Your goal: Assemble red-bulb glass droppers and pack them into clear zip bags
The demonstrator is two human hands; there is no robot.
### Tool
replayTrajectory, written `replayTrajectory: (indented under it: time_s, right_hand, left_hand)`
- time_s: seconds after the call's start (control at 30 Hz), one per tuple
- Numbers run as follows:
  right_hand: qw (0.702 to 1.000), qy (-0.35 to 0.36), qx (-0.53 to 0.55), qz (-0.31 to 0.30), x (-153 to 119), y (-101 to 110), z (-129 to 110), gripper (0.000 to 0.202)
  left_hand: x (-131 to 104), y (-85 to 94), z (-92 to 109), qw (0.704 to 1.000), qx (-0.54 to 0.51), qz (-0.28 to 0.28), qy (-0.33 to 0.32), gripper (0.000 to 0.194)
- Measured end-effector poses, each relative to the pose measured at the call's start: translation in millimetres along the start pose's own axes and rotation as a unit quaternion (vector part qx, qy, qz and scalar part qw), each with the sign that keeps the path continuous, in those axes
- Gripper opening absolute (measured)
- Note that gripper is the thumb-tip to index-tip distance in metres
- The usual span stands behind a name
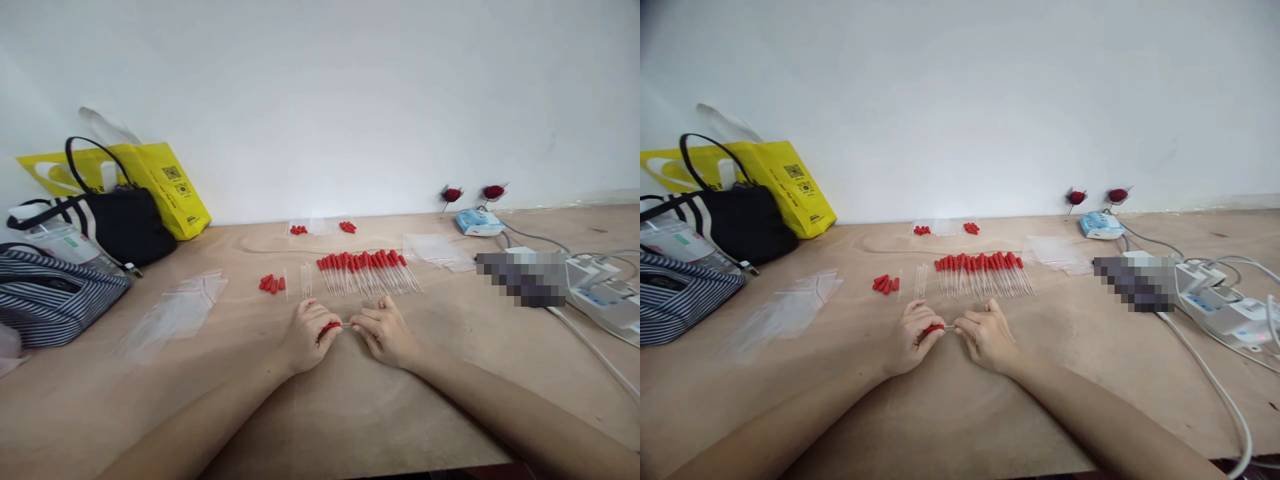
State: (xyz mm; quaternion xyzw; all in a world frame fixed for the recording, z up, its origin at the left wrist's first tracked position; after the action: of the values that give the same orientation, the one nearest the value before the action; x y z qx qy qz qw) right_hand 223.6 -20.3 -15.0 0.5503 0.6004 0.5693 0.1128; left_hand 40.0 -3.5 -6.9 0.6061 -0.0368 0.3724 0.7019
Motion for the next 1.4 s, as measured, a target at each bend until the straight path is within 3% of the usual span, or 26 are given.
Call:
replayTrajectory:
  time_s: [0.3,0.7,0.83,1.0,1.2,1.33,1.4]
  right_hand:
    - [1.000,0.002,0.001,-0.025,0.4,-1.4,0.4,0.025]
    - [0.997,-0.009,-0.052,-0.052,15.9,11.7,-1.2,0.019]
    - [0.988,-0.152,0.031,0.004,32.7,6.8,25.6,0.020]
    - [0.947,-0.311,0.011,0.075,61.5,-7.7,53.3,0.022]
    - [0.928,-0.366,-0.034,0.057,75.6,-23.3,47.4,0.017]
    - [0.919,-0.387,-0.070,0.033,78.7,-23.9,41.6,0.016]
    - [0.916,-0.393,-0.083,0.024,80.1,-22.5,40.6,0.016]
  left_hand:
    - [1.1,-0.7,-0.2,1.000,-0.007,-0.013,-0.006,0.013]
    - [1.3,9.3,-11.5,0.998,0.042,0.024,0.026,0.015]
    - [-5.5,21.1,-25.0,0.985,0.128,0.085,0.079,0.034]
    - [-17.7,35.9,-50.6,0.955,0.214,0.110,0.176,0.027]
    - [-29.2,48.7,-71.8,0.925,0.242,0.107,0.272,0.034]
    - [-32.8,49.2,-76.8,0.931,0.218,0.090,0.279,0.039]
    - [-32.4,50.2,-77.2,0.932,0.212,0.108,0.272,0.035]
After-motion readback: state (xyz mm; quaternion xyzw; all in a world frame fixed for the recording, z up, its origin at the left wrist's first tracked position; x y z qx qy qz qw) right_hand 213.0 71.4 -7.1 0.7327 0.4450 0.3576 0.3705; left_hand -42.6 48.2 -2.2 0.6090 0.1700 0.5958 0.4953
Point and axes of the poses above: each hand's wrist, its own x-axis towards the middle knuckle, its own y-axis out of the back of the hand, z = x × y, the point moved 1 cm from there along x, towards the middle knuckle, and after that the axes turned 13 degrees about -y, right-handed, at the moved point
